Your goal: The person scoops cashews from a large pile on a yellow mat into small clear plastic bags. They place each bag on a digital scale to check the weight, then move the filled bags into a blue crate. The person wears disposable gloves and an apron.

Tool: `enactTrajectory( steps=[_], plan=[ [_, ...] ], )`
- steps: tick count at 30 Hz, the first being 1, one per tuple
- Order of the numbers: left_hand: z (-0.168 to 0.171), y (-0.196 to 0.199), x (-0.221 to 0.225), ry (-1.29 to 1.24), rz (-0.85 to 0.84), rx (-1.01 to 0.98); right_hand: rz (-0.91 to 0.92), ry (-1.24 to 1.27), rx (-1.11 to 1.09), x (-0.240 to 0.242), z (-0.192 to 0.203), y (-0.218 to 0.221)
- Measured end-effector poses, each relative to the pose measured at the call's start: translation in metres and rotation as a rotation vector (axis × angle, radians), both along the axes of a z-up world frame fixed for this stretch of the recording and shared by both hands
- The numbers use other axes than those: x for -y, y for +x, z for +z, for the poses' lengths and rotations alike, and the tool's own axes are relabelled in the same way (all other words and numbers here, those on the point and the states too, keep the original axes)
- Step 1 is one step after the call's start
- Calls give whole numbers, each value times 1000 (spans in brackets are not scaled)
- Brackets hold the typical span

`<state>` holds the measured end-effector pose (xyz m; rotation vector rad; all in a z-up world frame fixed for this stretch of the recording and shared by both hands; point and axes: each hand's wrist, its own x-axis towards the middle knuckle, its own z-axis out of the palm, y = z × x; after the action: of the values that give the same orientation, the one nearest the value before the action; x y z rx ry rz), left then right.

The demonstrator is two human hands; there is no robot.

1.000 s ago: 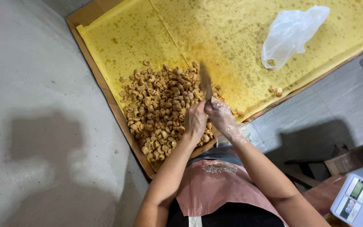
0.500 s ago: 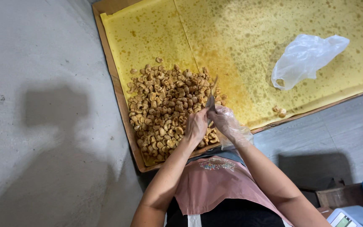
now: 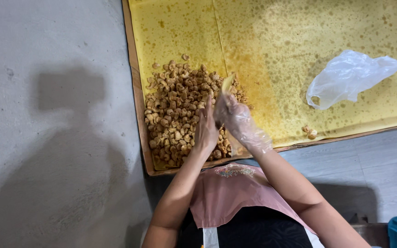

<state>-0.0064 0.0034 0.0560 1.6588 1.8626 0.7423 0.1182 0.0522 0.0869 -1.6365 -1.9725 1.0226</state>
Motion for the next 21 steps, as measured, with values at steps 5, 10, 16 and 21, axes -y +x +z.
enactTrajectory(
  steps=[5, 10, 16, 21],
  plan=[
    [-3, -53, -4, -128, -12, 717, 220, 95, -206, -7, 32, -2],
    [-15, -157, 13, -379, 220, 1144, 223, -411, -253, -22, 38, 67],
    [-36, -148, 3, -159, 254, 943, 325, -336, 346, -25, 9, 77],
    [-23, -121, -14, -189, 478, 692, -99, -276, -209, -1, 6, 69]
  ],
)
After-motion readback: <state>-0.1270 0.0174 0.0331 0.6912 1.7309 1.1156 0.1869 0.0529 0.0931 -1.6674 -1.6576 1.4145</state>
